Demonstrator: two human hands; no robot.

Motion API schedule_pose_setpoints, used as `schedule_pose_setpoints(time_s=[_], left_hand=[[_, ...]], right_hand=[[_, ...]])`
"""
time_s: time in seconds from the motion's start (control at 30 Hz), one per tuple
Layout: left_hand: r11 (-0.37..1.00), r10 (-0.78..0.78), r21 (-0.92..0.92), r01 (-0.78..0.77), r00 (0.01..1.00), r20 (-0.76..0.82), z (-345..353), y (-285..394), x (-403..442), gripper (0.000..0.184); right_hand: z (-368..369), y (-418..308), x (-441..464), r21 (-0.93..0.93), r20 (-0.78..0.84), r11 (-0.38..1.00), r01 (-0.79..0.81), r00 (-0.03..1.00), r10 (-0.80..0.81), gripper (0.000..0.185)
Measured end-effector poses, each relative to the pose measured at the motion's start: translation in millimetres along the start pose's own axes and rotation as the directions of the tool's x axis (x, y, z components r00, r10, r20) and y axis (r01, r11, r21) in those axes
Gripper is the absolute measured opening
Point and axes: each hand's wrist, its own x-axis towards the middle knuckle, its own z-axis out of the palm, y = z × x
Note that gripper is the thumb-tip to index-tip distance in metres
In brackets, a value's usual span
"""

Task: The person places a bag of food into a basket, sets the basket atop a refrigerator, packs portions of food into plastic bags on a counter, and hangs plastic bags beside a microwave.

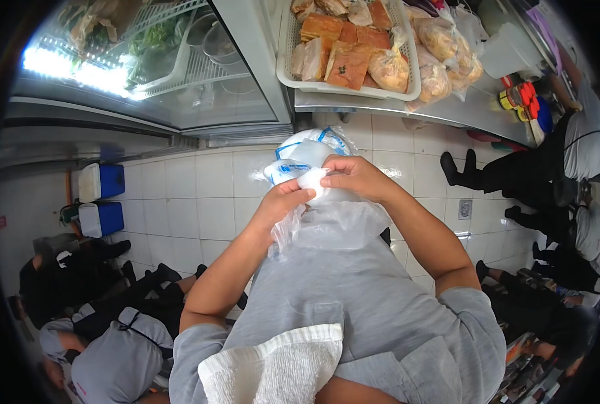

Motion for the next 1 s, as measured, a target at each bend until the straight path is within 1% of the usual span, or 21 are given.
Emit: schedule_pose_setpoints(time_s=[0.03,0.07,0.13,0.2,0.27,0.33,0.37,0.4,0.43,0.5,0.57,0.63,0.7,0.73,0.77,0.8,0.87,0.93,1.0], left_hand=[[1.0,0.0,-0.004,0.0,1.0,0.001,-2,-2,1,0.026],[0.999,0.011,-0.039,-0.011,1.0,0.008,-5,-5,2,0.026],[0.997,0.017,-0.08,-0.016,1.0,0.012,-8,-8,2,0.026],[0.987,-0.015,-0.161,0.02,0.999,0.031,-9,-10,0,0.027],[0.979,-0.033,-0.198,0.041,0.999,0.043,-9,-14,-1,0.028],[0.97,-0.045,-0.237,0.057,0.997,0.055,-10,-17,0,0.029],[0.961,-0.072,-0.262,0.087,0.995,0.066,-11,-20,0,0.029],[0.951,-0.097,-0.286,0.115,0.992,0.077,-12,-21,1,0.029],[0.948,-0.094,-0.299,0.112,0.993,0.071,-13,-22,1,0.029],[0.947,-0.106,-0.29,0.139,0.986,0.127,-14,-19,-2,0.029],[0.947,-0.106,-0.29,0.139,0.986,0.125,-14,-19,-4,0.029],[0.947,-0.112,-0.287,0.144,0.986,0.127,-14,-17,-7,0.029],[0.955,-0.112,-0.251,0.161,0.974,0.198,-11,-12,-9,0.03],[0.953,-0.108,-0.259,0.158,0.974,0.198,-11,-12,-9,0.03],[0.965,-0.1,-0.221,0.143,0.976,0.196,-10,-13,-9,0.03],[0.975,-0.092,-0.184,0.128,0.977,0.194,-10,-14,-9,0.03],[0.979,-0.065,-0.178,0.099,0.98,0.188,-9,-17,-9,0.03],[0.983,-0.038,-0.17,0.069,0.983,0.182,-8,-19,-10,0.03],[0.986,0.01,-0.166,0.018,0.985,0.17,-5,-18,-14,0.031]], right_hand=[[3,-1,-1,0.082,-0.022,0.995,-0.048,0.999,0.05,0.023],[4,-3,-1,0.08,-0.02,0.995,-0.052,0.998,0.054,0.023],[8,-5,-1,0.064,-0.045,0.992,-0.111,0.993,0.114,0.021],[9,-4,-2,0.059,-0.037,0.99,-0.126,0.991,0.129,0.02],[11,-4,-5,0.052,-0.026,0.989,-0.142,0.989,0.144,0.019],[15,-5,-8,-0.027,-0.063,0.999,-0.036,0.997,0.034,0.018],[16,-7,-9,-0.029,-0.054,0.999,-0.043,0.998,0.042,0.018],[18,-9,-9,-0.051,-0.06,0.999,-0.019,0.998,0.016,0.017],[19,-9,-10,-0.072,-0.064,0.997,0.005,0.998,-0.01,0.017],[22,-7,-10,-0.058,-0.068,0.998,0.018,0.997,-0.022,0.016],[23,-5,-10,-0.041,-0.074,0.999,0.033,0.997,-0.036,0.016],[22,-3,-11,0.054,-0.056,0.997,-0.049,0.997,0.052,0.015],[20,-1,-14,0.047,-0.033,0.994,-0.094,0.995,0.095,0.015],[20,-2,-15,0.042,-0.022,0.991,-0.13,0.991,0.131,0.016],[21,-5,-16,0.038,-0.019,0.99,-0.138,0.99,0.138,0.016],[21,-13,-17,0.024,-0.04,0.989,-0.147,0.988,0.148,0.016],[21,-19,-18,0.006,-0.057,0.987,-0.158,0.986,0.158,0.016],[19,-19,-19,-0.175,-0.063,0.984,-0.037,0.998,0.027,0.016],[22,-20,-19,-0.147,-0.079,0.987,-0.068,0.995,0.057,0.015]])
